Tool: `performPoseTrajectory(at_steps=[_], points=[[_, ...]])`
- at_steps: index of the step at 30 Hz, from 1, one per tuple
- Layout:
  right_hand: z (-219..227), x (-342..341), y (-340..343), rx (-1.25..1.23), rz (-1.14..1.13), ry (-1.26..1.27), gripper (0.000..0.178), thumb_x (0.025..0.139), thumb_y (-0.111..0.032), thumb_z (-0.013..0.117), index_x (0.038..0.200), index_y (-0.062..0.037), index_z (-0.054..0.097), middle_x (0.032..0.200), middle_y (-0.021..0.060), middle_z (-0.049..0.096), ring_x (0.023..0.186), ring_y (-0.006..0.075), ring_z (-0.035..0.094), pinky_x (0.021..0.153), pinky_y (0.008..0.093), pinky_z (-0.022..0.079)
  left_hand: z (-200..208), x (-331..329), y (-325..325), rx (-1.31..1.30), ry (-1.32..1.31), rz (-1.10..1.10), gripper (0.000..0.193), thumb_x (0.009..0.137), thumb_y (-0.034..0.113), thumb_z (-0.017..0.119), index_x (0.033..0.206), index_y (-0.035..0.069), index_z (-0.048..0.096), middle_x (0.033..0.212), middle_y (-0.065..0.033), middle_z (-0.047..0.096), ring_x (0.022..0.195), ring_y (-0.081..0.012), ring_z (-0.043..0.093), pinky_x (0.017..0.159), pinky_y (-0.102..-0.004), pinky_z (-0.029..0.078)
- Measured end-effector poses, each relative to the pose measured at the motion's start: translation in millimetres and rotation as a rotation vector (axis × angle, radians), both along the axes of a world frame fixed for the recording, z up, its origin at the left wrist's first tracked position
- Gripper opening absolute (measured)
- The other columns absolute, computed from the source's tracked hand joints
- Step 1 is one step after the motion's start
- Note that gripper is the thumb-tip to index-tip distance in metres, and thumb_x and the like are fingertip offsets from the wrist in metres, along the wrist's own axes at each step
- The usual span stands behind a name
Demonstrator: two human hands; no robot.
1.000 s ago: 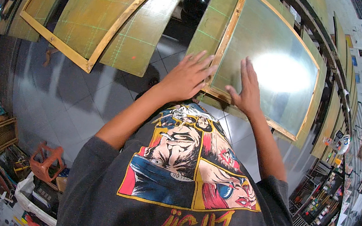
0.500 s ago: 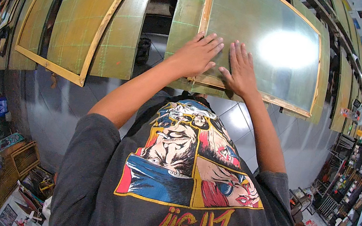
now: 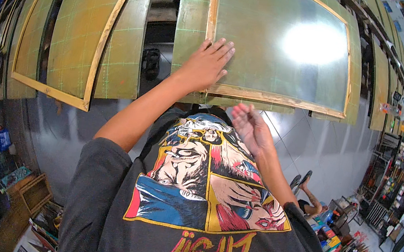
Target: The person picks up wooden frames, places them on a table, and applies tape to the edges of the mesh by hand.
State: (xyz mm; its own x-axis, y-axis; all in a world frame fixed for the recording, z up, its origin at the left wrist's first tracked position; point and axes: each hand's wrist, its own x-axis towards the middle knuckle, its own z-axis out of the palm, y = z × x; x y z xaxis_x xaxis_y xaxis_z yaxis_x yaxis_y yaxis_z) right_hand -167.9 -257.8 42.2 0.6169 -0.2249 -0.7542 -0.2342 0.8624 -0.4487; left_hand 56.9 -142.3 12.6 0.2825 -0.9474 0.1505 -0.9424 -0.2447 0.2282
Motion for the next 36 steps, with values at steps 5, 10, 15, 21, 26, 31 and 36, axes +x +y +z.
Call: performPoseTrajectory(at_steps=[5,10,15,21,26,31,36], points=[[-20.4,8.2,19.5,0.177,-0.033,-0.075,0.037,0.096,-0.026,0.053,0.121,0.0015,0.050,0.119,0.0129,0.058,0.110,0.0220,0.057,0.094,0.0330,0.046,7.3,-2.2,2.5,0.024,-0.018,-0.035,0.058,0.091,0.030,0.051,0.140,0.002,0.036,0.147,-0.0130,0.036,0.137,-0.0298,0.029,0.111,-0.0469,0.024],[-14.8,24.2,35.8,0.143,-0.090,-0.050,0.034,0.096,-0.024,0.054,0.119,0.0007,0.050,0.118,0.0119,0.059,0.110,0.0223,0.058,0.095,0.0345,0.045,9.0,-7.1,9.1,0.050,-0.027,-0.048,0.059,0.091,0.031,0.051,0.140,0.001,0.035,0.146,-0.0137,0.036,0.137,-0.0302,0.030,0.111,-0.0476,0.023],[-20.7,29.9,51.5,0.138,-0.176,-0.078,0.025,0.094,-0.024,0.057,0.108,-0.0032,0.055,0.110,0.0105,0.062,0.105,0.0216,0.060,0.091,0.0343,0.046,12.2,-9.4,12.4,0.064,-0.022,-0.050,0.059,0.092,0.032,0.049,0.141,0.002,0.034,0.146,-0.0133,0.036,0.137,-0.0303,0.030,0.112,-0.0482,0.022],[-28.1,38.0,62.4,0.036,-0.236,-0.033,0.022,0.093,-0.027,0.059,0.101,-0.0059,0.056,0.106,0.0091,0.063,0.101,0.0207,0.061,0.087,0.0333,0.047,9.5,-5.0,13.7,0.047,0.013,-0.067,0.057,0.093,0.031,0.047,0.142,0.004,0.033,0.148,-0.0135,0.034,0.138,-0.0313,0.029,0.113,-0.0494,0.019],[-24.0,42.3,68.4,-0.013,-0.254,-0.029,0.025,0.094,-0.029,0.058,0.102,-0.0062,0.055,0.104,0.0085,0.063,0.099,0.0199,0.061,0.086,0.0328,0.047,11.2,8.3,18.2,-0.069,0.083,-0.043,0.055,0.094,0.032,0.047,0.140,0.005,0.037,0.144,-0.0137,0.039,0.136,-0.0323,0.031,0.112,-0.0523,0.019],[-22.9,45.2,70.2,-0.057,-0.262,-0.026,0.026,0.094,-0.030,0.057,0.103,-0.0060,0.053,0.102,0.0082,0.061,0.099,0.0199,0.060,0.087,0.0330,0.047,33.2,18.6,30.5,-0.277,0.351,0.079,0.051,0.093,0.025,0.049,0.137,0.002,0.039,0.140,-0.0198,0.042,0.133,-0.0357,0.034,0.110,-0.0471,0.024],[-28.6,45.8,70.3,-0.068,-0.275,-0.019,0.023,0.094,-0.028,0.058,0.100,-0.0062,0.053,0.098,0.0069,0.061,0.094,0.0188,0.059,0.085,0.0322,0.047,41.2,7.2,47.5,-0.383,0.666,0.275,0.049,0.090,0.022,0.054,0.133,0.000,0.044,0.131,-0.0235,0.049,0.125,-0.0378,0.043,0.105,-0.0418,0.033]])
